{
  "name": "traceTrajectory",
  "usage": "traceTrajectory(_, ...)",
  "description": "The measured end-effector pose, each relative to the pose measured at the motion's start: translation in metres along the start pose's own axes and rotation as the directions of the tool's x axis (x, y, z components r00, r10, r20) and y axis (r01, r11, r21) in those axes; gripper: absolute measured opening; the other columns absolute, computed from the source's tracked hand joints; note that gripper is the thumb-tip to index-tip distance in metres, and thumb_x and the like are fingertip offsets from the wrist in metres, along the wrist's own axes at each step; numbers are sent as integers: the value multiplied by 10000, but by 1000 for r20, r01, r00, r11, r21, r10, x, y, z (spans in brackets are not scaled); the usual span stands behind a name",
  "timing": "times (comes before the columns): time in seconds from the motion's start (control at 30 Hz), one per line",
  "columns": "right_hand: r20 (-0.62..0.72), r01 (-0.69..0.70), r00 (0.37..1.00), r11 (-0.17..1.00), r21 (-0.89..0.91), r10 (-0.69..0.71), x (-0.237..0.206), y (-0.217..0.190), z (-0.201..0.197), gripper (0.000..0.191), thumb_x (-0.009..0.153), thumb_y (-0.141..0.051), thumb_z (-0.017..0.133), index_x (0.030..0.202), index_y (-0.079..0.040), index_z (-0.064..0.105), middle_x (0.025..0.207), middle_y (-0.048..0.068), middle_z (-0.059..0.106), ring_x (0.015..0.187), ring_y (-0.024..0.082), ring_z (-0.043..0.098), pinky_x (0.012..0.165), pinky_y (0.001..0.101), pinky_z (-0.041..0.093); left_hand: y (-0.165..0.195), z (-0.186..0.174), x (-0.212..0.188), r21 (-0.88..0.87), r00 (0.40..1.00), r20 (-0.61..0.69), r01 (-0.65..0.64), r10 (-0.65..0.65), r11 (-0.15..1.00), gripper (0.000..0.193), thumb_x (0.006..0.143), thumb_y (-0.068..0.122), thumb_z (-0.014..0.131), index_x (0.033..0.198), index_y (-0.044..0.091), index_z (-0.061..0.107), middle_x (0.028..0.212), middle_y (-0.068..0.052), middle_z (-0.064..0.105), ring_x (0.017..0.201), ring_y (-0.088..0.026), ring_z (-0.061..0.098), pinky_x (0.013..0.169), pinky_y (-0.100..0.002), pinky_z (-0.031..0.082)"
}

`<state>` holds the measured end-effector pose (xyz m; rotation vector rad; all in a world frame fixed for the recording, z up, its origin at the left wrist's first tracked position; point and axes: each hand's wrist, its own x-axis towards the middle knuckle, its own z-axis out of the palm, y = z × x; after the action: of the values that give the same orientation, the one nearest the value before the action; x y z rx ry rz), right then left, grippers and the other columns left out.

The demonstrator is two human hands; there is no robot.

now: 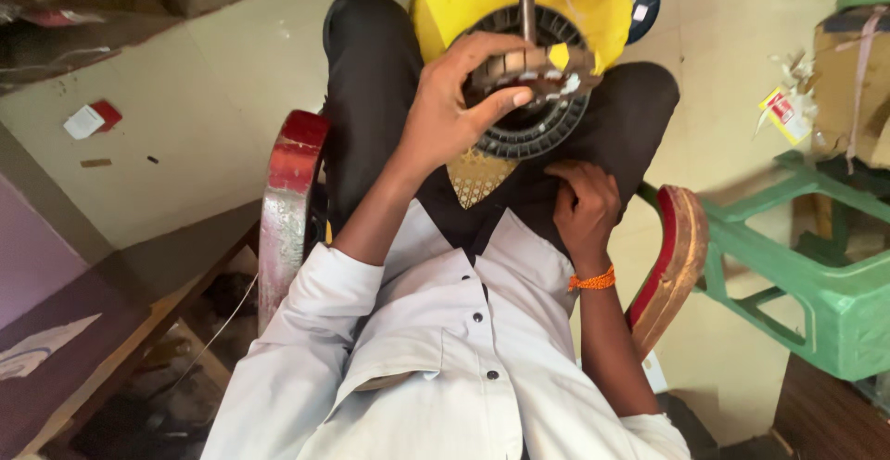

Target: The person sits in a workshop chair with an electric motor armature on their lap. They cut insulation material with scissors, use a screwdriver on the armature, and press yellow wedge strips into the slots around the armature one by one, fitting each wedge into place by hand.

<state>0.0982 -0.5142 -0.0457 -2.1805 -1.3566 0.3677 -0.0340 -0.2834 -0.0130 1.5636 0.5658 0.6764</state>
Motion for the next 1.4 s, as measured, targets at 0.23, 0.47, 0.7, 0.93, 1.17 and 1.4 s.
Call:
traceTrajectory(0.23, 8, 3, 1000, 1000, 2, -3, 5, 0, 2, 304, 815, 100, 577, 1015, -65, 735, 1028, 89, 731, 921, 304, 666, 816, 423, 473, 4, 4, 12, 71, 996, 18, -84, 83, 994, 381, 917, 96, 793, 1271, 76, 654, 1173, -79, 698, 1128, -272, 684, 1013, -366, 538)
traceTrajectory(0.47, 5, 16, 1000, 1000, 13, -16, 8, -2, 1, 308, 805, 105, 581, 1017, -60, 731, 1052, 90, 736, 942, 308, 669, 834, 427, 478, 1, -1, 20, 124, 992, 91, -94, 83, 988, 360, 924, 120, 793, 1249, 66, 647, 1152, -94, 697, 1036, -268, 703, 930, -343, 556)
traceTrajectory(0.7, 14, -9, 1000, 1000, 16, 9, 8, 0, 4, 316, 809, 112, 574, 1017, -65, 734, 1043, 82, 740, 928, 299, 666, 816, 426, 472, -11, -10, 14, 11, 992, 89, -95, 94, 995, 324, 952, 108, 765, 1256, 59, 663, 1193, -77, 725, 1105, -210, 727, 994, -330, 564)
traceTrajectory(0.93, 6, 10, 1000, 1000, 7, -10, 7, 1, 7, 303, 811, 83, 561, 1008, -69, 732, 1046, 86, 733, 968, 302, 669, 834, 435, 470, -14, -18, 3, 28, 998, 61, -6, 4, 1000, 355, 948, 149, 771, 1270, 45, 664, 1153, -84, 723, 1042, -195, 703, 950, -321, 554)
traceTrajectory(1.17, 23, -7, 1000, 1000, 2, 7, 7, -1, 6, 304, 815, 77, 558, 1005, -78, 738, 1045, 76, 736, 941, 298, 664, 836, 432, 466, -13, -13, 1, 15, 999, 23, 23, -24, 1000, 366, 942, 163, 787, 1266, 47, 663, 1148, -78, 724, 1044, -173, 699, 953, -311, 554)
traceTrajectory(1.4, 23, -4, 1000, 1000, -14, 4, 5, -2, 7, 296, 827, 74, 558, 1006, -77, 739, 1038, 69, 737, 940, 291, 666, 832, 432, 462, -10, 6, 7, -109, 1000, -25, 15, -18, 994, 399, 903, 91, 810, 1270, 53, 659, 1181, -64, 736, 1093, -141, 700, 980, -285, 551)
